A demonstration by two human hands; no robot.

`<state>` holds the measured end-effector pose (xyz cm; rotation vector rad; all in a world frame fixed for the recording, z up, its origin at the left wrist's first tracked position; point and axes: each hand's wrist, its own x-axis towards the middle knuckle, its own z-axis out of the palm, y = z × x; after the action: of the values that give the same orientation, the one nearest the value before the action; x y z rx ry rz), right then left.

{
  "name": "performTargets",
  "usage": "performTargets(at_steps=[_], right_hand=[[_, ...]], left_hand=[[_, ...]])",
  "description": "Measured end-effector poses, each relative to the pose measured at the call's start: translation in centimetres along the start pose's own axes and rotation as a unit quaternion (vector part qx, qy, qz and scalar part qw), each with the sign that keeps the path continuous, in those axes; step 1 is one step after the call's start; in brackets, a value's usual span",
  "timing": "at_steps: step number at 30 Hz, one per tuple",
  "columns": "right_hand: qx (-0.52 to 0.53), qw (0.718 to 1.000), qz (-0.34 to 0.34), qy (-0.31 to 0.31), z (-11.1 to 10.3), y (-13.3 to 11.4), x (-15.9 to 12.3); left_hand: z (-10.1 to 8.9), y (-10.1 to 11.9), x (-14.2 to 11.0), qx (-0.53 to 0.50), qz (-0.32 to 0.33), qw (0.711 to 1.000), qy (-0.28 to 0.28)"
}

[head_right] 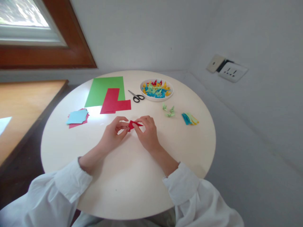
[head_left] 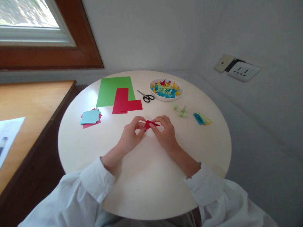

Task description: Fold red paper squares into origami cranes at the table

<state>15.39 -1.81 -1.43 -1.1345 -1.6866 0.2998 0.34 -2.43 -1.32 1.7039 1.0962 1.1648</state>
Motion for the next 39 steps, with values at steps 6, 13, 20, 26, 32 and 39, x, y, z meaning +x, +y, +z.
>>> performTargets(at_steps=[6,13,20,26,32,39], right_hand=[[0.026,0.999,0.026,-0.008,0.1,0.0,-0.1],[0.063,0.997,0.038,-0.027,0.2,-0.2,-0.1],[0.090,0.994,0.053,-0.041,0.1,-0.3,-0.1],[0.101,0.988,0.111,-0.041,0.1,-0.2,0.1],[0.110,0.976,0.183,-0.034,0.1,0.4,0.3],[0.097,0.977,0.185,-0.043,0.2,0.6,0.2]], left_hand=[[0.1,0.2,-0.1,0.024,0.002,0.999,0.025],[-0.1,0.6,0.0,0.070,0.010,0.997,0.041],[-0.1,0.1,-0.1,0.073,0.040,0.996,0.039],[-0.3,0.4,0.1,0.146,0.085,0.984,0.049],[-0.8,0.7,0.1,0.225,0.142,0.964,0.028],[-0.9,0.6,-0.1,0.231,0.194,0.953,-0.022]])
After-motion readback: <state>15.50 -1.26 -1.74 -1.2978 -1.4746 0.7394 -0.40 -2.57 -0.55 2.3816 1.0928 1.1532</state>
